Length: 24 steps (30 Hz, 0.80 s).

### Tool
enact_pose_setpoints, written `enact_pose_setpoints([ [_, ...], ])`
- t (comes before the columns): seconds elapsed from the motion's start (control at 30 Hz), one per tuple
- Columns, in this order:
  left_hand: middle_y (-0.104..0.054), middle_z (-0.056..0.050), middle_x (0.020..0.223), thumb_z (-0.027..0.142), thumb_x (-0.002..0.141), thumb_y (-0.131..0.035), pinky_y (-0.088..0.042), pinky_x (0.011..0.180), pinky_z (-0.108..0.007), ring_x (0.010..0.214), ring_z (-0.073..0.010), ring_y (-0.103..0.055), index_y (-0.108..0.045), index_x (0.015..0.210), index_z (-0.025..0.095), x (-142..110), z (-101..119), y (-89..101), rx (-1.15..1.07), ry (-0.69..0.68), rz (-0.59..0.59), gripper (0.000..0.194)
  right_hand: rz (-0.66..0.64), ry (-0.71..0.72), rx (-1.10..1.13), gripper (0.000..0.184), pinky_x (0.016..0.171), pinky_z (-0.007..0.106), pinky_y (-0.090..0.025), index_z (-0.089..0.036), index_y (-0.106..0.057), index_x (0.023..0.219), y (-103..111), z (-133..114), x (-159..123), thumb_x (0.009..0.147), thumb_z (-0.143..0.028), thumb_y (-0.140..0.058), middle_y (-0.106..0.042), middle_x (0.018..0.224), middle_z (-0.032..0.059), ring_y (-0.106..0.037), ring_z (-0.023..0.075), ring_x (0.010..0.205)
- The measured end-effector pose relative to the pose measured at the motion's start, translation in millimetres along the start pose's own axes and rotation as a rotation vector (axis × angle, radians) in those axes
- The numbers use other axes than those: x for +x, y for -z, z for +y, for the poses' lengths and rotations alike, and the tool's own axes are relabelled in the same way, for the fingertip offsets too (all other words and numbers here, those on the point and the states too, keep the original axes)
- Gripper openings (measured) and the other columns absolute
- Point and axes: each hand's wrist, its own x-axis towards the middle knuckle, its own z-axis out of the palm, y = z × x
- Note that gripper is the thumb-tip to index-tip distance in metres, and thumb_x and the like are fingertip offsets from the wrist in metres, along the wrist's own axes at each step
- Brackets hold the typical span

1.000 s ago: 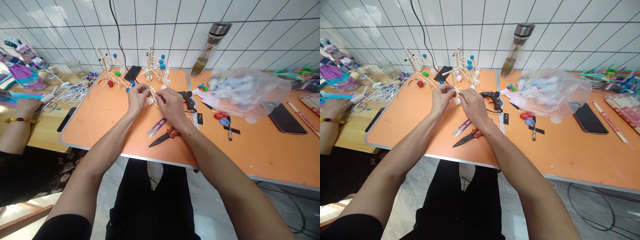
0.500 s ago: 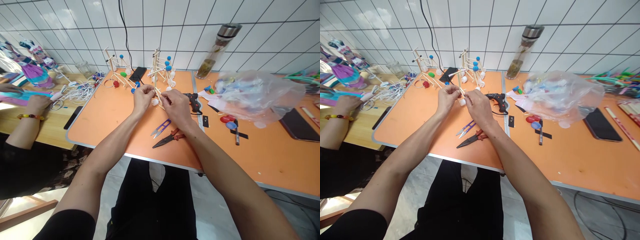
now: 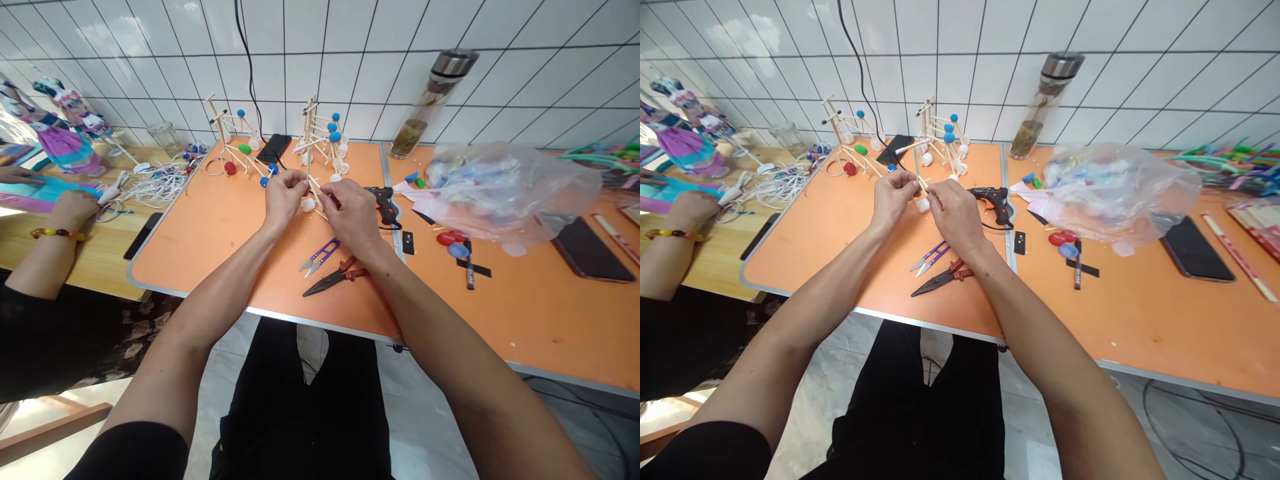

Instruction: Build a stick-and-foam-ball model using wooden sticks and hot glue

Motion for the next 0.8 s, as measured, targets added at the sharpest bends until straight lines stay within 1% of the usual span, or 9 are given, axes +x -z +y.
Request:
enact_pose_setpoints([
  [0.27, -0.071, 0.002, 0.068, -0.003, 0.086, -0.067, -0.051, 0.062, -0.025, 0.062, -0.0116, -0.066, -0.073, 0.076, 0.019, -0.8, 0.6, -0.1, -0.009, 0.008, 0.011, 0.025, -0.004, 0.006, -0.014, 0.021, 0.085, 0.040, -0.053, -0.024, -0.077, 0.100, 0.7, -0.7, 0.0, 0.111, -0.025, -0.059, -0.078, 0.097, 0.0086, -0.071, 0.0276, 0.094],
  [0.5, -0.069, 0.003, 0.064, -0.002, 0.086, -0.067, -0.050, 0.061, -0.025, 0.060, -0.0117, -0.065, -0.072, 0.075, 0.020, -0.3, -0.2, 0.5, 0.010, -0.003, 0.003, 0.025, -0.008, 0.012, -0.016, 0.018, 0.087, 0.040, -0.053, -0.022, -0.078, 0.103, 0.8, -1.1, -0.1, 0.110, -0.021, -0.061, -0.079, 0.099, 0.0094, -0.073, 0.0281, 0.097],
  [0.8, -0.070, 0.002, 0.065, 0.002, 0.083, -0.070, -0.055, 0.066, -0.025, 0.062, -0.0125, -0.068, -0.072, 0.075, 0.020, 1.7, -3.9, 0.1, -0.012, 0.038, 0.015, 0.020, 0.001, 0.002, 0.011, 0.018, 0.088, 0.040, -0.053, -0.023, -0.078, 0.103, 0.7, -3.2, 0.8, 0.109, -0.022, -0.061, -0.081, 0.100, 0.0088, -0.074, 0.0276, 0.098],
])
